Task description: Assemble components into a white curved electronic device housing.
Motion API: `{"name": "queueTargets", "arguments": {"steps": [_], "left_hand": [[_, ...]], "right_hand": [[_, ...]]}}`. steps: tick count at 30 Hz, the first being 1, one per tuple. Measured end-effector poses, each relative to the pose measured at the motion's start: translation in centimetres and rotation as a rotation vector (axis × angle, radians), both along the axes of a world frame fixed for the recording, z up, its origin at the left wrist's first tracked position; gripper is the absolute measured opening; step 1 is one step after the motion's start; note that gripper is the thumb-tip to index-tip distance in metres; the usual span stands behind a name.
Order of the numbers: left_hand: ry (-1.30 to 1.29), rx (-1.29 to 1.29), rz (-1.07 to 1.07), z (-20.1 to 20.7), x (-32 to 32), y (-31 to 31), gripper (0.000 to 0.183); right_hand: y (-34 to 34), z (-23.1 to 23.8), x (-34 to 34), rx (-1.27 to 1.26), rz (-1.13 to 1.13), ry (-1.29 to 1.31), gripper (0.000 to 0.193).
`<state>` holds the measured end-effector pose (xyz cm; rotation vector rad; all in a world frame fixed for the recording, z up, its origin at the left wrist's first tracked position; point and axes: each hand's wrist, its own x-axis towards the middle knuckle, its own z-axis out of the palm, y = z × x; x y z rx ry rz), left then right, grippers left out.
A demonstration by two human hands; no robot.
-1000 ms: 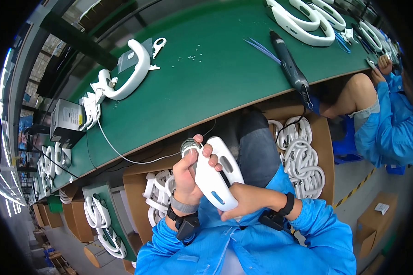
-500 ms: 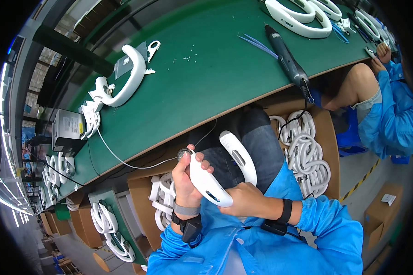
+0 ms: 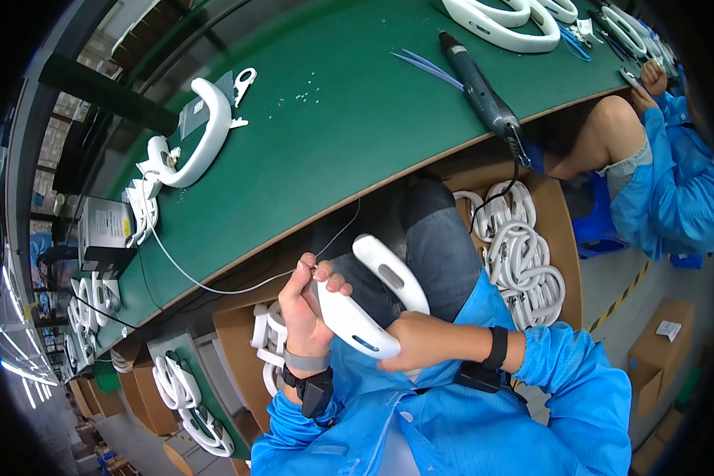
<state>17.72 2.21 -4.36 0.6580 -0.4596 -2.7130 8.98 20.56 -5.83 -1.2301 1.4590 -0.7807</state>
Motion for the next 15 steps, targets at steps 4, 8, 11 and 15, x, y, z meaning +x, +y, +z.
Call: {"name": "queueTargets", "arguments": {"steps": [4,8,11,15], "left_hand": [[-0.115,-0.004,0.046,-0.8,-0.3,-0.4,0.011],[-0.122,-0.061,0.051,-0.5,-0.5,-0.6,0.012],[-0.130,-0.081,0.062,-0.8,-0.5,-0.7,0.012],[-0.105,-0.097,0.036,-0.4,-0.5,-0.6,0.013]], "right_hand": [[0.0,-1.5,1.5,-0.053,-0.173,0.247,0.027],[-0.1,-1.6,1.3,-0.108,-0.230,0.311,0.024],[-0.2,-2.0,1.5,-0.139,-0.257,0.344,0.024],[-0.3,-1.9,1.4,-0.169,-0.255,0.398,0.025]]}}
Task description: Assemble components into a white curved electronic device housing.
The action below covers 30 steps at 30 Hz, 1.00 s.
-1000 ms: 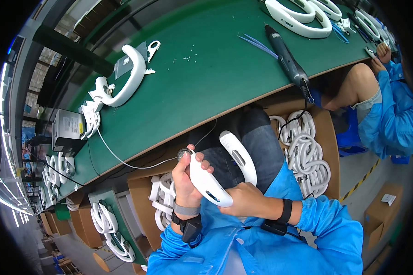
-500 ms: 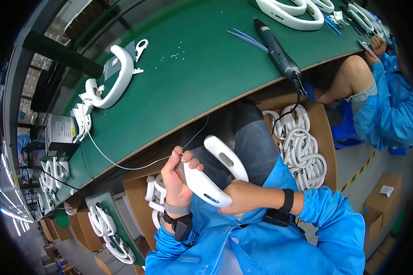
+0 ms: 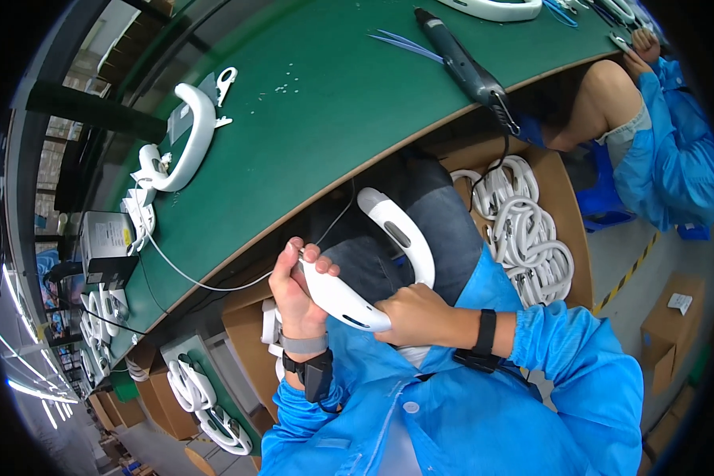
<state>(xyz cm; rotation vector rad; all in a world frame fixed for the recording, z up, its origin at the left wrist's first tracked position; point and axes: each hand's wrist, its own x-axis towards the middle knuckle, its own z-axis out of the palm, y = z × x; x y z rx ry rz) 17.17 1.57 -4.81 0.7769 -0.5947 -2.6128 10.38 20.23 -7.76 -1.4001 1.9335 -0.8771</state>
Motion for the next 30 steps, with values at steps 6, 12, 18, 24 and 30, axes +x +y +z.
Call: {"name": "queueTargets", "arguments": {"steps": [6,12,18,24,30], "left_hand": [[-0.014,-0.037,-0.015,0.2,0.1,-0.5,0.013],[-0.039,-0.048,-0.006,-0.4,-0.4,-0.6,0.014],[-0.037,-0.015,0.003,-0.4,-0.6,-0.6,0.012],[0.000,0.066,0.060,-0.3,-0.4,0.1,0.014],[0.082,0.084,-0.034,0.8,-0.1,0.6,0.015]], "right_hand": [[-0.2,-0.2,0.3,0.014,0.003,0.003,0.028],[-0.3,-0.8,0.1,0.007,-0.014,0.045,0.027],[-0.1,-0.7,0.0,0.006,-0.023,0.030,0.026],[0.8,1.7,-0.1,-0.073,-0.053,-0.163,0.027],[1.3,2.8,-0.4,-0.152,0.102,-0.613,0.025]]}}
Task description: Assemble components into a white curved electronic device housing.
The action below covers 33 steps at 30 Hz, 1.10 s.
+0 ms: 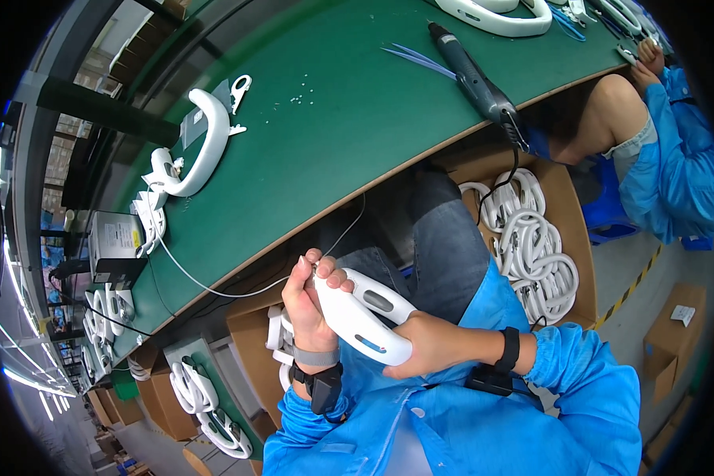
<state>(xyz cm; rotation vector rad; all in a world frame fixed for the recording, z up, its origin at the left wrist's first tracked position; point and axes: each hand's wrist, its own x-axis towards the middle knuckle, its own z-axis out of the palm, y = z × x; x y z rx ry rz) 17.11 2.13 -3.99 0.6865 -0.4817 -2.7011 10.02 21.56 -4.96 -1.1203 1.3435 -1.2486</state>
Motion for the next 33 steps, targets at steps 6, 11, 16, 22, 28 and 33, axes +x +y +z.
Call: {"name": "queueTargets", "arguments": {"steps": [6,11,16,22,28,33], "left_hand": [[0.027,0.024,-0.121,-0.7,0.8,0.3,0.016],[-0.105,-0.057,-0.051,-1.4,1.3,0.8,0.015],[-0.194,-0.090,0.045,-2.4,1.2,0.7,0.013],[-0.104,-0.020,0.072,-1.5,0.6,0.1,0.014],[-0.103,0.058,0.107,-1.9,-1.0,-0.6,0.019],[-0.157,0.046,0.137,-1.8,-2.4,-0.6,0.020]], "right_hand": [[0.0,-1.4,-1.1,0.194,0.290,0.128,0.029],[0.4,-2.4,0.3,0.213,0.125,0.464,0.033],[0.1,-3.2,0.3,0.230,-0.001,0.801,0.028],[0.6,-1.9,-0.7,0.121,-0.055,0.588,0.038],[0.1,-1.0,-0.5,-0.013,-0.365,0.620,0.059],[0.3,-1.1,-1.3,-0.228,-0.515,0.647,0.070]]}}
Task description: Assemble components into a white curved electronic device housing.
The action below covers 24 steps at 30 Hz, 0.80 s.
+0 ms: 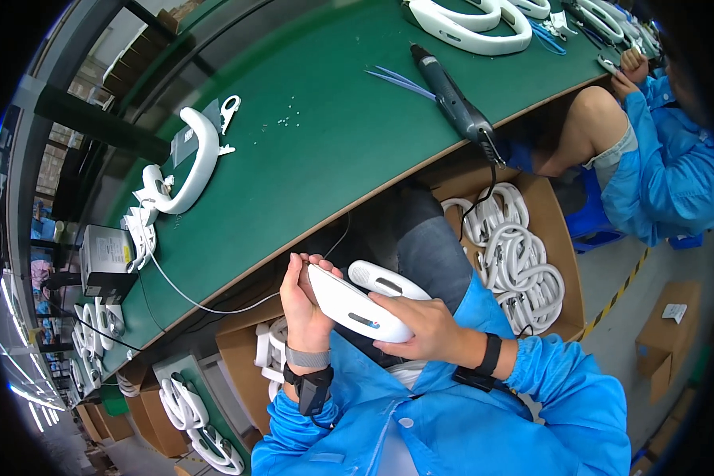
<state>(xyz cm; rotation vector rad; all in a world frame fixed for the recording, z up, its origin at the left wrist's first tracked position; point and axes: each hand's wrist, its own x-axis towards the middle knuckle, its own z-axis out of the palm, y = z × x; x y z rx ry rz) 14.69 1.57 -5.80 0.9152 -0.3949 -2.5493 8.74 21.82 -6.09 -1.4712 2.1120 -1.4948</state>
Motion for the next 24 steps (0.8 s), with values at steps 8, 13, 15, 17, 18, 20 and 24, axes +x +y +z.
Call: {"name": "queueTargets", "arguments": {"steps": [8,13,15,17,18,20,24], "left_hand": [[-0.048,0.028,-0.001,0.1,-0.8,0.6,0.021],[-0.070,0.018,0.020,-0.2,-1.0,0.9,0.021],[-0.078,0.007,0.022,-0.3,-1.0,1.1,0.020],[-0.076,0.007,0.011,-0.7,-1.1,1.2,0.021],[-0.078,0.008,0.006,-0.9,-1.0,1.1,0.021],[-0.066,-0.006,0.008,-1.3,-0.8,1.0,0.021],[-0.069,-0.012,0.002,-1.3,-0.8,1.0,0.021]], "right_hand": [[0.0,0.3,-0.8,-0.132,-0.062,0.089,0.065],[0.4,0.0,-0.7,-0.148,-0.070,0.058,0.061],[0.6,-0.3,-0.6,-0.138,-0.068,0.048,0.061],[0.7,-0.5,-0.7,-0.143,-0.061,0.043,0.061],[0.7,-0.6,-0.7,-0.142,-0.054,0.040,0.061],[0.7,-0.7,-0.8,-0.144,-0.044,0.037,0.061],[0.7,-0.6,-1.1,-0.143,-0.017,0.034,0.061]]}}
